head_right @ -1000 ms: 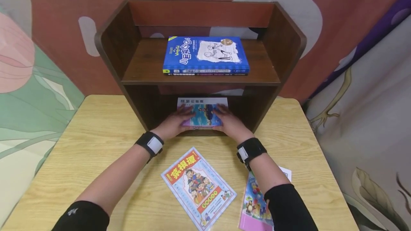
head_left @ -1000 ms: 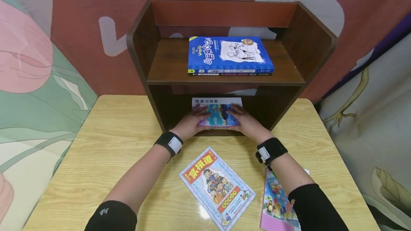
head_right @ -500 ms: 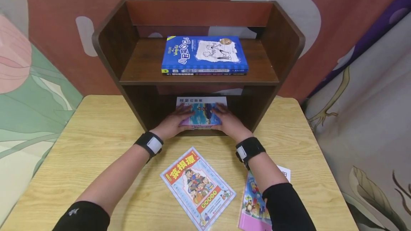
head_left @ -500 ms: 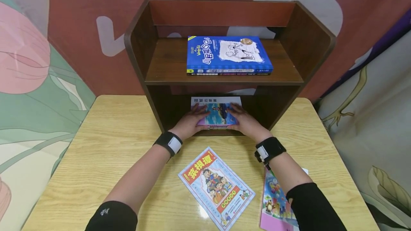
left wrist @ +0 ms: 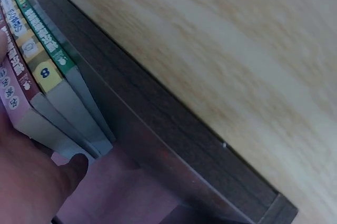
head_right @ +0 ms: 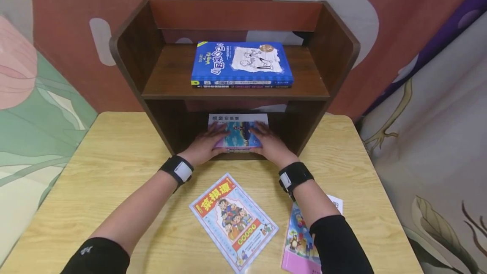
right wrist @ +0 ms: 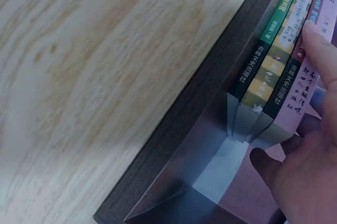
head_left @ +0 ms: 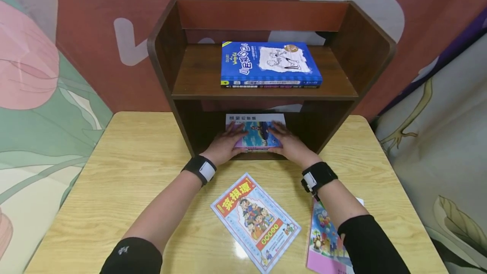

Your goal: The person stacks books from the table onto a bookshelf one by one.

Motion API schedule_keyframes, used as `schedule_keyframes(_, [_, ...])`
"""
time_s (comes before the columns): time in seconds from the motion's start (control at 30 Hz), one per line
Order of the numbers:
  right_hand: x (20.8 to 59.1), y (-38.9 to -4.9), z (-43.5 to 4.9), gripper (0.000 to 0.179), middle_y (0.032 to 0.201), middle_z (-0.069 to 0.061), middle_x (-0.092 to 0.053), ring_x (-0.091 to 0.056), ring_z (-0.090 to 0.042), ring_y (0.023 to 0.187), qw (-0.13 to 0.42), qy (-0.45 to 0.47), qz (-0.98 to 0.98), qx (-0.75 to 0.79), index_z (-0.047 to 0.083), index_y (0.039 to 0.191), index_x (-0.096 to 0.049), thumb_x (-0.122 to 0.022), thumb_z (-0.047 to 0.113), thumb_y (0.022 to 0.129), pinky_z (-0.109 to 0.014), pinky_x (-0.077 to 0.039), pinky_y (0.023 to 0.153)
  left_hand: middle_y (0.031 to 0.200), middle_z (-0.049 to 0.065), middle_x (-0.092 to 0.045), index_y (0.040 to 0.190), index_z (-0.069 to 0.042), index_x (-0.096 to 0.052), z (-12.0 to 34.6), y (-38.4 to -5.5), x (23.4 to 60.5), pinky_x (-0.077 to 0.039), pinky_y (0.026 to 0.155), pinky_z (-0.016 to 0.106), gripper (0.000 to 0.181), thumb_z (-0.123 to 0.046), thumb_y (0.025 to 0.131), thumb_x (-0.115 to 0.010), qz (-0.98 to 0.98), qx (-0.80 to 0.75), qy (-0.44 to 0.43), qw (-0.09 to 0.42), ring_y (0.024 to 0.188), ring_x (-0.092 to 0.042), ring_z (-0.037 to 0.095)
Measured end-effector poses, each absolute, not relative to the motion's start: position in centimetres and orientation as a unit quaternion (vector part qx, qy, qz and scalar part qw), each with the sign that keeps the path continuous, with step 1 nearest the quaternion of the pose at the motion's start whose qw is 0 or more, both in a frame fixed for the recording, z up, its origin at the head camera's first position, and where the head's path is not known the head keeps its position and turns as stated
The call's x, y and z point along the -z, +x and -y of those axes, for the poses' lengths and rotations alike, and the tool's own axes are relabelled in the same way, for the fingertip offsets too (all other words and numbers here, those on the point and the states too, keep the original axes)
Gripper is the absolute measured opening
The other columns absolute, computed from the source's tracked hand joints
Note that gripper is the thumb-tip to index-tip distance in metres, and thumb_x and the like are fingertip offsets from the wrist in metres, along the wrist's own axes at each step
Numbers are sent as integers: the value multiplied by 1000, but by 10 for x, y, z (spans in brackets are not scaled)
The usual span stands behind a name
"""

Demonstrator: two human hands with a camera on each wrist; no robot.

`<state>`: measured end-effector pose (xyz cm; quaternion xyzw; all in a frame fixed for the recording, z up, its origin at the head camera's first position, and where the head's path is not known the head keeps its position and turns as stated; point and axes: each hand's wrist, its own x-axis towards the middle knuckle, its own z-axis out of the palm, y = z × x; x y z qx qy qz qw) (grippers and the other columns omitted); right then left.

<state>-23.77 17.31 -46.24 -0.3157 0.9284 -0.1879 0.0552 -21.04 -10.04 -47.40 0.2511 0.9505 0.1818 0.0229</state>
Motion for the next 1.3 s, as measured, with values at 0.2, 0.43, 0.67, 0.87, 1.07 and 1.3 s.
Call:
schedule_keyframes(0.2, [462,-237,-172,75,167,-21,-14,-11,-39,152,49,-310,-936,157,-1,156,-34,-71,30,98,-58,-21,118,168,7,-17,157,-15,-42,98,-207,470,-18,118,61,62,-38,103,-60,-954,-168,247,14,154,-4,33])
schedule_keyframes(0.43, [461,-232,-169,74,166,-19,-19,-15,-37,152,27,-300,-947,112,1,155,-39,-71,34,97,-62,-27,114,168,8,-18,159,-15,-38,96,-203,469,-18,118,62,63,-39,104,-58,-959,-142,247,9,154,-6,35])
schedule_keyframes(0.67, [459,-227,-164,74,165,-18,-22,-19,-38,151,13,-288,-954,78,3,156,-39,-70,38,97,-62,-27,114,169,14,-9,161,-15,-31,95,-198,470,-16,118,62,66,-42,105,-55,-964,-120,236,8,154,-2,36])
schedule_keyframes(0.87, [460,-222,-163,73,164,-18,-27,-25,-38,149,-12,-282,-957,68,2,154,-43,-71,38,97,-61,-29,114,169,17,-3,162,-13,-28,88,-189,466,-14,117,65,71,-41,104,-58,-962,-116,246,12,154,2,37])
schedule_keyframes(1.07, [464,-211,-162,69,161,-23,-30,-25,-42,148,-40,-279,-956,80,0,152,-45,-70,35,98,-62,-28,114,169,17,-4,162,-14,-27,85,-169,460,-13,117,65,71,-40,104,-59,-954,-122,273,20,153,0,39])
schedule_keyframes(1.3, [466,-177,-155,72,162,-24,-28,-22,-42,149,-48,-296,-949,96,-1,152,-44,-70,38,97,-64,-24,115,169,14,-8,161,-14,-30,92,-129,458,-13,117,66,71,-39,103,-61,-945,-131,297,30,153,-2,38])
